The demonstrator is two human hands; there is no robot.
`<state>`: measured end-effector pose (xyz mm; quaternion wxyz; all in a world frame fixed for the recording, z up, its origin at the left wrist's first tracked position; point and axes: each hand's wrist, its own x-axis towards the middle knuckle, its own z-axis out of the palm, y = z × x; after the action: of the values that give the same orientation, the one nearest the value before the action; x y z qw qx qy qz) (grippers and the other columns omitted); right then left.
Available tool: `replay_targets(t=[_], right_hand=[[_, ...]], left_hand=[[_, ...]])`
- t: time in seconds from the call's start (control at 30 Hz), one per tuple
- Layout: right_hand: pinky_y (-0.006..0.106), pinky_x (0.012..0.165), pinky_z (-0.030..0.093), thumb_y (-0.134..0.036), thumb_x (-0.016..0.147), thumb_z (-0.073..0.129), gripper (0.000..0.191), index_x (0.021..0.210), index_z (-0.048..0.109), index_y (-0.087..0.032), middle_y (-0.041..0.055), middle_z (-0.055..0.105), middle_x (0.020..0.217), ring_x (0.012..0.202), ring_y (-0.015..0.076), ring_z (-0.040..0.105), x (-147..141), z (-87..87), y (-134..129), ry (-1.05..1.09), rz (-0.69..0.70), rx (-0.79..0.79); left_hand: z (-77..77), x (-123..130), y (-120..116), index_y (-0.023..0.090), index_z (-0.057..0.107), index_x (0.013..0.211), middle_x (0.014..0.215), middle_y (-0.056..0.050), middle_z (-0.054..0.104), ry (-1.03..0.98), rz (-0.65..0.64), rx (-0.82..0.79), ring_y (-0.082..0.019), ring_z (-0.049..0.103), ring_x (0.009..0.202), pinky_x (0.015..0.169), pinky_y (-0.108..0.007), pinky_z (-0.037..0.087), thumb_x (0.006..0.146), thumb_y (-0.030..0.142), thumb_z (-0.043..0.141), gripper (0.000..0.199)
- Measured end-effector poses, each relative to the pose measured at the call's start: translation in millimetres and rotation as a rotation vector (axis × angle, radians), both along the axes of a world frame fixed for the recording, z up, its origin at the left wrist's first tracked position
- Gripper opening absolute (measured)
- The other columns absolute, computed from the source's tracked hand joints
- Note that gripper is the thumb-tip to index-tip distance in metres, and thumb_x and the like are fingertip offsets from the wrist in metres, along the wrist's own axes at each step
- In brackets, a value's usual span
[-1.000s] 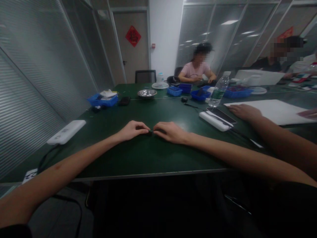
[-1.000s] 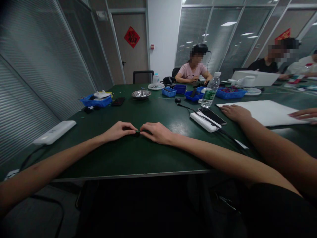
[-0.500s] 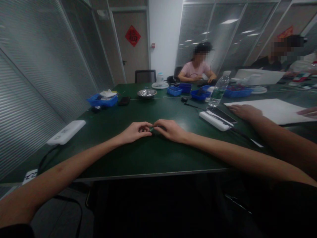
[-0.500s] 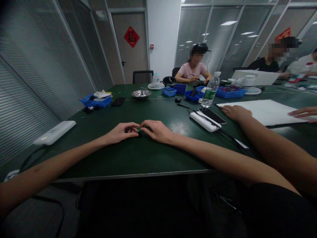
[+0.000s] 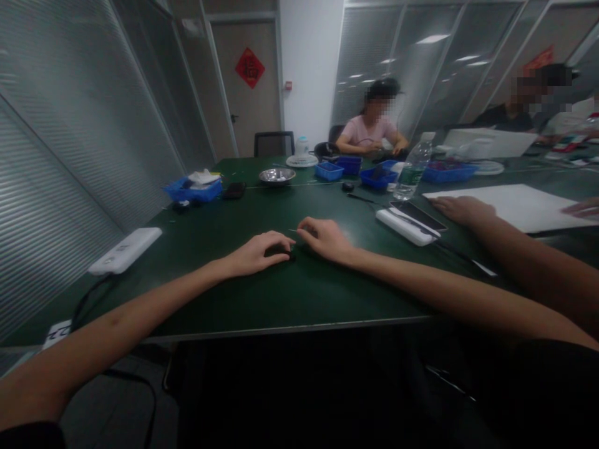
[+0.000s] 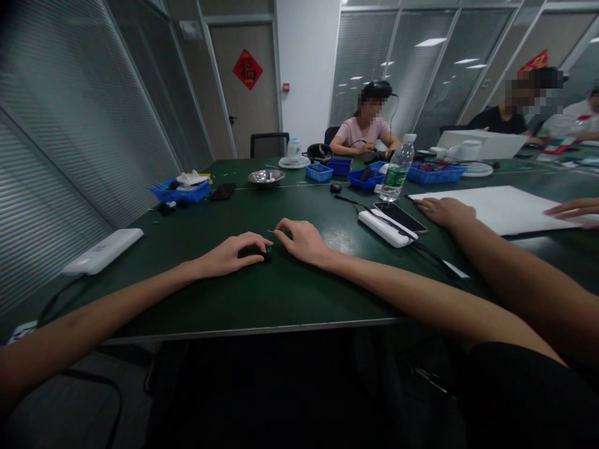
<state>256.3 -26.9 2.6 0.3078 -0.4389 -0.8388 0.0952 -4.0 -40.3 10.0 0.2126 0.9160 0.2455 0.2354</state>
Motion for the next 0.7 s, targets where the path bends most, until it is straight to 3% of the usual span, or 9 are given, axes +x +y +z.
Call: replay_targets(t=[0.13, 0.27, 0.53, 0.7], right_hand=[[0.026, 0.069, 0.042, -0.037, 0.102, 0.057, 0.023, 0.11, 0.07, -0.019, 0.0054, 0.074, 0.093, 0.078, 0.0161, 0.064, 0.1, 0.7, -0.8, -0.011, 0.003, -0.005], [0.026, 0.068, 0.041, -0.037, 0.103, 0.057, 0.024, 0.11, 0.07, -0.019, 0.0057, 0.073, 0.093, 0.078, 0.0159, 0.063, 1.0, 3.6, -3.8, -0.014, 0.021, -0.024], [0.027, 0.066, 0.042, -0.036, 0.104, 0.056, 0.023, 0.11, 0.069, -0.018, 0.0056, 0.072, 0.091, 0.074, 0.015, 0.061, 1.5, 8.4, -9.0, -0.018, 0.059, -0.043], [0.027, 0.068, 0.044, -0.035, 0.103, 0.057, 0.023, 0.11, 0.07, -0.018, 0.0058, 0.073, 0.092, 0.076, 0.0156, 0.063, 1.1, 7.0, -8.4, -0.025, 0.064, -0.039]], left_hand=[[-0.5, -3.2, 5.3, 0.024, 0.068, 0.124, 0.124, -0.006, 0.07, 0.08, 0.016, 0.052, -0.023, 0.064, 0.116, 0.103, -0.038, 0.047, 0.103, 0.035, 0.06, 0.025], [-1.4, -20.1, 22.1, 0.022, 0.068, 0.125, 0.118, -0.008, 0.071, 0.108, 0.125, 0.082, -0.024, 0.066, 0.109, 0.095, -0.038, 0.051, 0.102, 0.039, 0.059, 0.03], [-5.9, -53.9, 52.9, 0.02, 0.071, 0.124, 0.119, -0.009, 0.071, 0.088, 0.324, 0.07, -0.023, 0.066, 0.097, 0.082, -0.035, 0.053, 0.099, 0.04, 0.06, 0.033], [-7.6, -65.9, 63.9, 0.022, 0.074, 0.122, 0.118, -0.009, 0.07, 0.017, 0.406, 0.07, -0.022, 0.065, 0.096, 0.084, -0.037, 0.053, 0.095, 0.04, 0.067, 0.034]])
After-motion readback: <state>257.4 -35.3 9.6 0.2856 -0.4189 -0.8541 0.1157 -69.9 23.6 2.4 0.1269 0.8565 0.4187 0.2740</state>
